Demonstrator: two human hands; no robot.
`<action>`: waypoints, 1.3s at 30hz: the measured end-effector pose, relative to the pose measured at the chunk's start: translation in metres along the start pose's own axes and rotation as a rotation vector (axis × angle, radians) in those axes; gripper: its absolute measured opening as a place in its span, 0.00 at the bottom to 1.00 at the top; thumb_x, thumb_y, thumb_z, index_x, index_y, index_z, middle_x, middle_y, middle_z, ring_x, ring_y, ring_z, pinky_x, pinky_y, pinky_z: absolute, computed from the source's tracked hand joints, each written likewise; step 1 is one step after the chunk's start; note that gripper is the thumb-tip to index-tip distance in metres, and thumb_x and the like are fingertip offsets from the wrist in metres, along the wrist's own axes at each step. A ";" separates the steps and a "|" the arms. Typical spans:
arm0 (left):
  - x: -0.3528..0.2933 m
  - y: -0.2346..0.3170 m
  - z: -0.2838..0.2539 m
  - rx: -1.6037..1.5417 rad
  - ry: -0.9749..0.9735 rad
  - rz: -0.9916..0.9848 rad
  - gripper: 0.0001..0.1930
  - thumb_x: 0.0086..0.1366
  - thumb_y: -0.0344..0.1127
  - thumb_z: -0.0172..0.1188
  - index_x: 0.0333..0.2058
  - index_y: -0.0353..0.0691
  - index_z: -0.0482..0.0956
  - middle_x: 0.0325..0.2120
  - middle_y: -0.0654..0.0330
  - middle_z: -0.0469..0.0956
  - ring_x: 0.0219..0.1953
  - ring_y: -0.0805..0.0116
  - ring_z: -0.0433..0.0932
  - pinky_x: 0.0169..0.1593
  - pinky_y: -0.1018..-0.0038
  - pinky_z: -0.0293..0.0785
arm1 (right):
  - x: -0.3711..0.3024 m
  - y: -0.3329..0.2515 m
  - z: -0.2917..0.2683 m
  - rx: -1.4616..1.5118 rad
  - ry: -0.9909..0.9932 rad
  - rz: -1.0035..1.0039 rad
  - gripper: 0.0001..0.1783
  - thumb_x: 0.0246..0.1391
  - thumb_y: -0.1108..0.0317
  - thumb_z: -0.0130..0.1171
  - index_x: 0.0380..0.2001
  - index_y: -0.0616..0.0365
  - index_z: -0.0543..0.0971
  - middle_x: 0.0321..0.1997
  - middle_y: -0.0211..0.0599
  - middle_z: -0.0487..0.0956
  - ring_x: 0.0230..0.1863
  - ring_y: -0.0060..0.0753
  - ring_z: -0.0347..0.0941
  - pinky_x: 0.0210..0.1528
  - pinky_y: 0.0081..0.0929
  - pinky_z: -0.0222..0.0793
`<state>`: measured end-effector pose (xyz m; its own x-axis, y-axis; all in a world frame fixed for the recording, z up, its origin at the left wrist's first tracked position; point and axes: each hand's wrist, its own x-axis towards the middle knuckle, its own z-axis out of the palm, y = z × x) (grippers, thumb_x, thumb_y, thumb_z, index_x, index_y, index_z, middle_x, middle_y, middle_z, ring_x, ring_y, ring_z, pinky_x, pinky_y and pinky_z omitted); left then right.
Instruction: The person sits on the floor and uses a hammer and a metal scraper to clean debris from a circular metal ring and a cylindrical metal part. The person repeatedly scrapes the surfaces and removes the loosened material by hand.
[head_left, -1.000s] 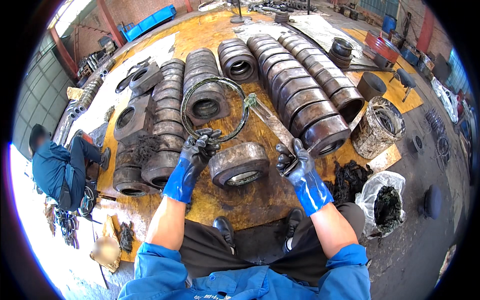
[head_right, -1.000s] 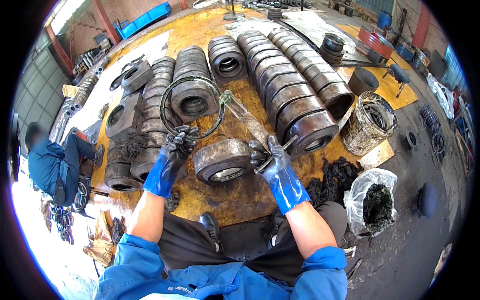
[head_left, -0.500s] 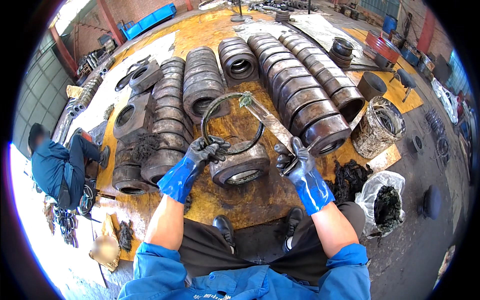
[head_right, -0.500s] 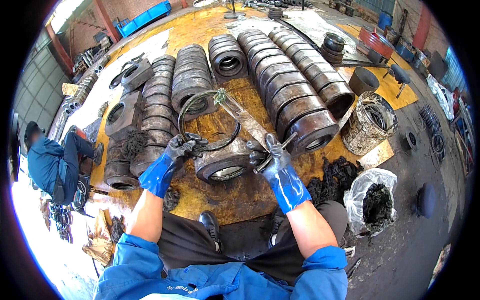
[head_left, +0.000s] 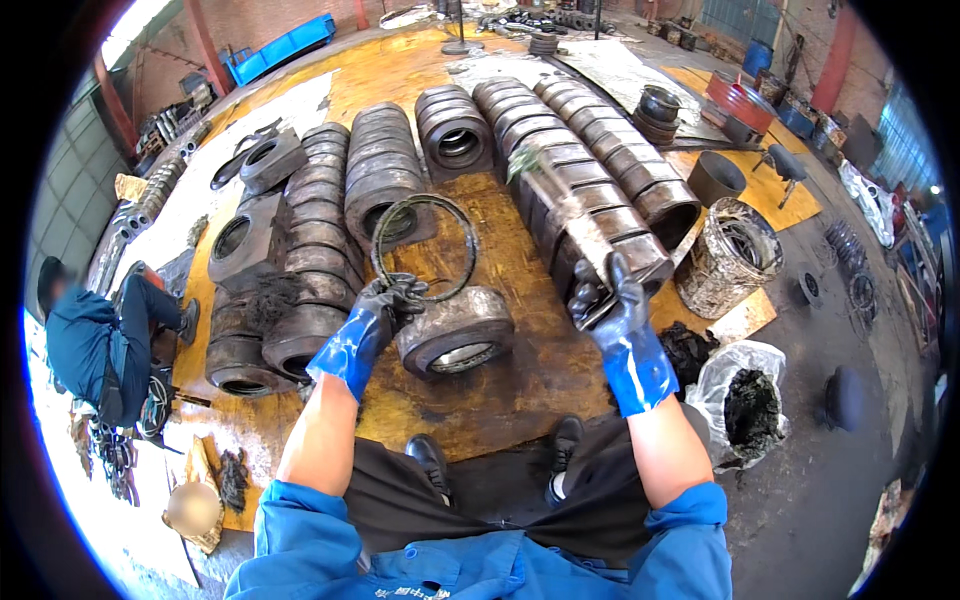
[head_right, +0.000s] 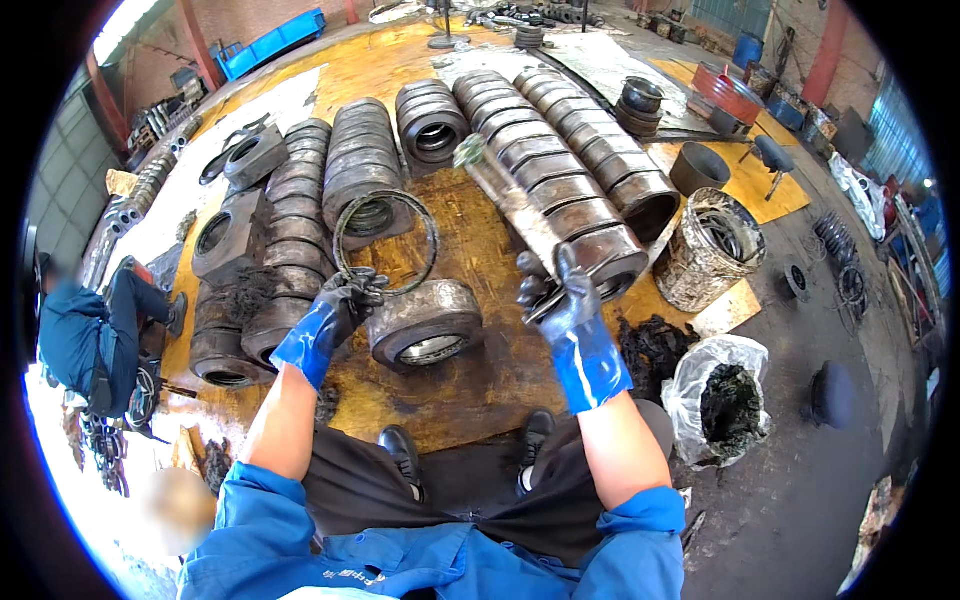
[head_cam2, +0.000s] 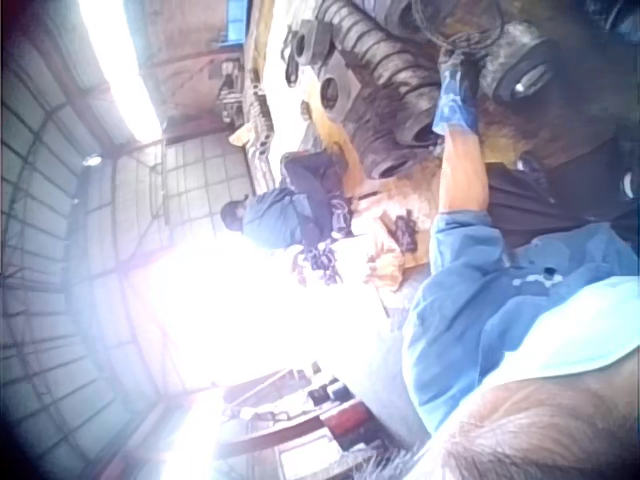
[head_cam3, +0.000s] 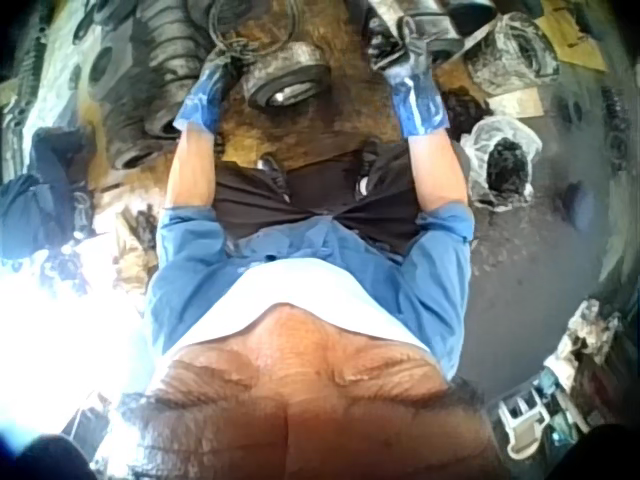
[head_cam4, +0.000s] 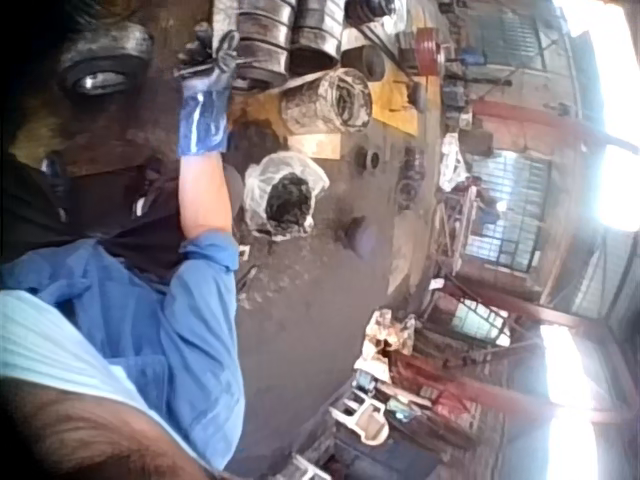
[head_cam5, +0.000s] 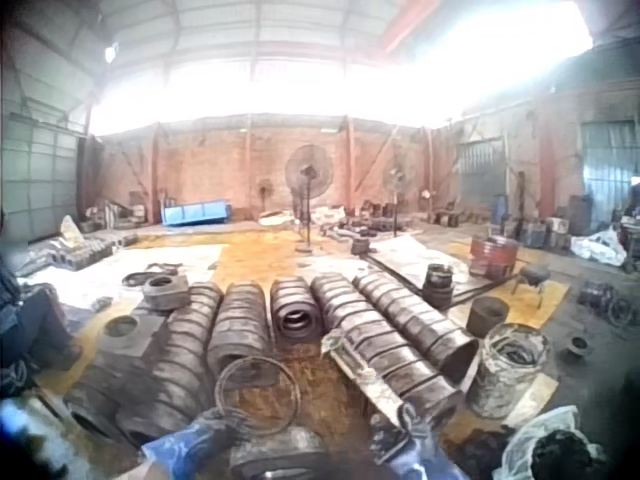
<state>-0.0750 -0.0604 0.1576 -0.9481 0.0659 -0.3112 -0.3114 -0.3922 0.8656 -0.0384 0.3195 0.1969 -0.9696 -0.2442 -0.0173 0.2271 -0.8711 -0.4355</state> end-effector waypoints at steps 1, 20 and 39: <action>0.002 -0.001 -0.004 -0.005 -0.024 0.004 0.12 0.67 0.30 0.58 0.48 0.38 0.76 0.44 0.48 0.82 0.30 0.65 0.82 0.28 0.72 0.76 | -0.004 -0.014 0.004 0.030 0.002 -0.046 0.17 0.63 0.53 0.56 0.52 0.44 0.77 0.39 0.39 0.84 0.27 0.36 0.80 0.29 0.38 0.76; 0.011 -0.031 -0.024 0.005 -0.199 0.137 0.14 0.69 0.29 0.52 0.51 0.36 0.74 0.46 0.52 0.81 0.42 0.61 0.81 0.47 0.70 0.78 | -0.342 -0.155 -0.208 -0.686 1.216 -0.444 0.17 0.67 0.54 0.52 0.36 0.55 0.80 0.32 0.35 0.85 0.22 0.25 0.76 0.24 0.26 0.72; 0.003 -0.038 -0.009 0.173 -0.272 0.151 0.15 0.72 0.31 0.49 0.54 0.36 0.74 0.47 0.57 0.80 0.43 0.67 0.80 0.49 0.74 0.76 | -0.410 -0.082 -0.233 -2.383 1.146 0.677 0.20 0.65 0.60 0.42 0.52 0.53 0.77 0.46 0.53 0.81 0.47 0.56 0.79 0.46 0.49 0.75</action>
<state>-0.0656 -0.0532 0.1205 -0.9598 0.2695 -0.0788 -0.1505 -0.2568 0.9547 0.3189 0.5900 0.0300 -0.7179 0.6410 -0.2713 0.6325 0.7635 0.1303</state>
